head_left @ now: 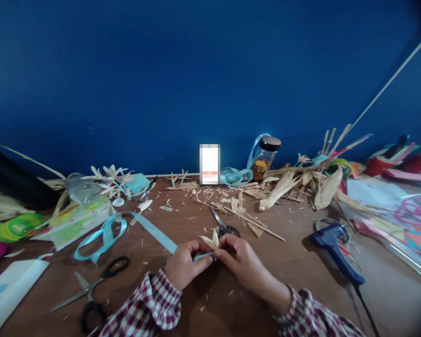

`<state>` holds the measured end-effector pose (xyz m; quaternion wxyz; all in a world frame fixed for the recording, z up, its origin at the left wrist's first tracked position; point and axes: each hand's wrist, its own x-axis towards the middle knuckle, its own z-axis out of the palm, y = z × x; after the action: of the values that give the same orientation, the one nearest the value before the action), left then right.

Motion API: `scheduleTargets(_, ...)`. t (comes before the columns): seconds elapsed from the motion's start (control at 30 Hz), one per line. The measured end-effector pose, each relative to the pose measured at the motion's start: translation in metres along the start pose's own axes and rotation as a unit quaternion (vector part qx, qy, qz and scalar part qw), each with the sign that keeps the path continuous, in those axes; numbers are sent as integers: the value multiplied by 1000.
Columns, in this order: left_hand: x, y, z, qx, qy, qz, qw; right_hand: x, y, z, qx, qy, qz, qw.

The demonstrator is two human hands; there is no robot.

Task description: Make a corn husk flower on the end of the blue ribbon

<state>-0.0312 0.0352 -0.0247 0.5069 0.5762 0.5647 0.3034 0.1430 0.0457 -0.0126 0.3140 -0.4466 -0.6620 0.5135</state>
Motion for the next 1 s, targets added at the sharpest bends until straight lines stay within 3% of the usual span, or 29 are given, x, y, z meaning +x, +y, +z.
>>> scheduleTargets(0.27, -1, -3, -1, 7, -22, -15, 1000, 1, 1, 2, 23, -3, 10, 1000)
scheduleTargets(0.43, -3, 2, -1, 20, -9, -39, 999, 1, 0, 3, 67, -27, 17, 997)
scheduleTargets(0.63, -2, 3, 1, 0, 1, -23, 1000, 2, 2, 1, 74, -38, 18, 996)
scheduleTargets(0.9, -7, 2, 8, 27, 36, -32, 998, 2, 0, -3, -51, -29, 22, 998)
scheduleTargets(1.0, -9, 6, 7, 25, 15, -27, 999, 3, -1, -5, -63, -26, 14, 998)
